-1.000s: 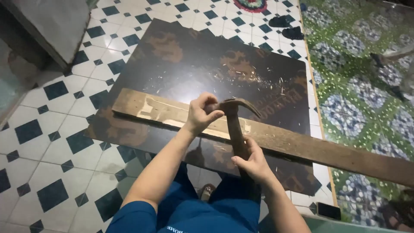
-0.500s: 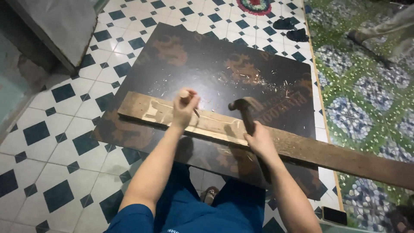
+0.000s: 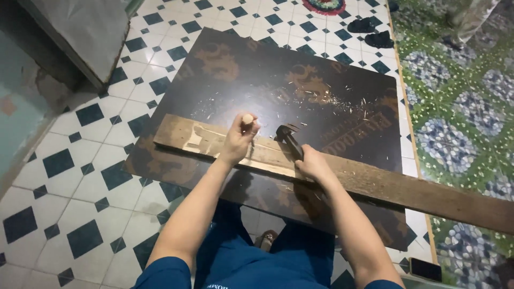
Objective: Using a hammer and a wooden chisel to carve or mark a line into a wooden board.
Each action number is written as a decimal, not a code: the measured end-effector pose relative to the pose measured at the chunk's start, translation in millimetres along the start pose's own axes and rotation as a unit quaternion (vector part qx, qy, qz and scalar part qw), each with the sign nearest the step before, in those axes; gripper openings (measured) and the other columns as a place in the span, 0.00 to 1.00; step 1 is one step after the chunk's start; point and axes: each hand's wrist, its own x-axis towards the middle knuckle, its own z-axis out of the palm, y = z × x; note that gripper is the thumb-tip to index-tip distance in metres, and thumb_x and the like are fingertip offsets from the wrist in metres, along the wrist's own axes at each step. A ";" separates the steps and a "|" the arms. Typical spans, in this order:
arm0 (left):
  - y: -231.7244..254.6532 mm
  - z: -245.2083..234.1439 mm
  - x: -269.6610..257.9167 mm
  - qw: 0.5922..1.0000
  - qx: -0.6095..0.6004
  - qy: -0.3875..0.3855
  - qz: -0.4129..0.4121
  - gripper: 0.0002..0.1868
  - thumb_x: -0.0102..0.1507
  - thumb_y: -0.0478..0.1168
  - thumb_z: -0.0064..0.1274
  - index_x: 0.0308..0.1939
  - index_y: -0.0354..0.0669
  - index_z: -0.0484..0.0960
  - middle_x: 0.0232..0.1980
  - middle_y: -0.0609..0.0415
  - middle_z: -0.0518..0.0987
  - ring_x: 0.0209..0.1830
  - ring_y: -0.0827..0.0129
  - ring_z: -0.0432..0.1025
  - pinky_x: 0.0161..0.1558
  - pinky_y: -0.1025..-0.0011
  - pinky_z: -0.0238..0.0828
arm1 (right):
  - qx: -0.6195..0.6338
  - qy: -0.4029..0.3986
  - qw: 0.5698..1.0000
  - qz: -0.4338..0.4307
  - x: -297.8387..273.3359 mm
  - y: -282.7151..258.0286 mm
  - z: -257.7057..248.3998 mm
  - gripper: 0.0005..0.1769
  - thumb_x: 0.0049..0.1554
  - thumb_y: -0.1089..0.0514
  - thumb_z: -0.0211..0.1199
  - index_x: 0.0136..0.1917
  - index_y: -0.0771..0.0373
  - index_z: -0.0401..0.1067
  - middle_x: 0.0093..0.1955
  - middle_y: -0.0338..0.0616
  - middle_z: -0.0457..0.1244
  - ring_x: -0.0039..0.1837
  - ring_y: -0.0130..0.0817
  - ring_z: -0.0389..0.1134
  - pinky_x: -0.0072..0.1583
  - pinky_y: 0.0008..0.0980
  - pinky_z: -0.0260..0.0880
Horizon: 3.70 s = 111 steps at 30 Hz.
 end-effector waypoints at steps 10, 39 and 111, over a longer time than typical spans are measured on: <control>-1.2 -6.7 -51.4 0.999 0.000 0.007 0.048 0.16 0.69 0.51 0.51 0.49 0.48 0.66 0.30 0.57 0.76 0.34 0.70 0.73 0.42 0.70 0.71 | -0.005 -0.026 1.000 -0.017 -40.8 -10.3 4.2 0.28 0.57 0.57 0.64 0.66 0.75 0.67 0.58 0.71 0.67 0.63 0.65 0.69 0.57 0.59 0.74; -20.9 44.3 -33.4 0.994 -0.012 -0.098 0.048 0.31 0.70 0.67 0.37 0.54 0.42 0.73 0.31 0.55 0.74 0.35 0.70 0.70 0.46 0.68 0.72 | 0.261 0.100 0.960 0.018 -121.3 57.3 40.6 0.28 0.64 0.40 0.52 0.64 0.60 0.77 0.44 0.58 0.72 0.58 0.52 0.72 0.65 0.49 0.65; -116.1 51.0 -77.9 0.715 0.423 0.320 0.456 0.30 0.53 0.28 0.55 0.59 0.12 0.74 0.37 0.41 0.74 0.25 0.62 0.65 0.25 0.71 0.71 | 0.119 0.229 0.923 -0.287 -156.6 -95.8 -77.1 0.21 0.56 0.43 0.64 0.61 0.46 0.72 0.46 0.38 0.74 0.39 0.37 0.75 0.33 0.29 0.73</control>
